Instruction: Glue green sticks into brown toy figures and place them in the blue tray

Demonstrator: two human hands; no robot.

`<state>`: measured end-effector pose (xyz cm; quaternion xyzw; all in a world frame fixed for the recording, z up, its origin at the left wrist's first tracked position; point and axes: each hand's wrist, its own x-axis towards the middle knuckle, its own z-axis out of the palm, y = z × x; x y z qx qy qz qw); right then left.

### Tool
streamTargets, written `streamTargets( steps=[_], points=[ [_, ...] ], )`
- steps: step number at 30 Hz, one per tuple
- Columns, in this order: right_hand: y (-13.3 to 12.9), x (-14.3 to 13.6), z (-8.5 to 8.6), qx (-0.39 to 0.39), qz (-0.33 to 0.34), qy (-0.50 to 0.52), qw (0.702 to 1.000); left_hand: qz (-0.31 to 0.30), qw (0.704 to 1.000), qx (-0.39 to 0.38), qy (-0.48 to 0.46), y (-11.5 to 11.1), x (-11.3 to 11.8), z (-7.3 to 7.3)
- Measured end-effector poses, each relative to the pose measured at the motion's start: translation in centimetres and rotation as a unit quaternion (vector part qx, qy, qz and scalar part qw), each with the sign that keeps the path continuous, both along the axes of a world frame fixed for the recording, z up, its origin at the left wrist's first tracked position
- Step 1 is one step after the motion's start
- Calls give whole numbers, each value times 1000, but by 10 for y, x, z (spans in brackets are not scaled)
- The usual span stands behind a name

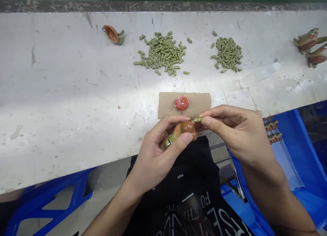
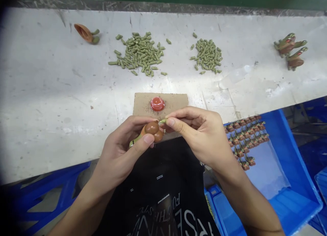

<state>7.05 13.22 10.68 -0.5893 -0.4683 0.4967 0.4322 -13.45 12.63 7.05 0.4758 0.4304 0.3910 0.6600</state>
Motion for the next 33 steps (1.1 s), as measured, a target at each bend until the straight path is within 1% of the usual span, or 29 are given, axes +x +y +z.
streamTargets(
  steps=[10,14,17,19,23,25,28,33],
  points=[
    [0,0,-2,5,7,11,1000,-12,1000,-5,1,-1,-1,-2],
    [-2,1,-4,10,8,-2,1000,-15,1000,-3,10,0,0,-3],
    [-4,2,-5,23,19,-40,999,-16,1000,2,14,0,0,-3],
    [-6,2,-5,42,32,-87,995,-15,1000,4,20,0,0,-4],
    [-11,3,-3,110,62,-210,970,-8,999,21,39,-1,0,-6],
    [-12,2,-2,135,72,-243,958,-10,998,33,44,-2,-1,-7],
    [-13,1,-3,149,82,-244,955,-11,998,48,41,-4,-2,-8],
    [-14,0,-8,152,85,-214,961,-9,998,49,29,-5,-2,-10]
  ],
)
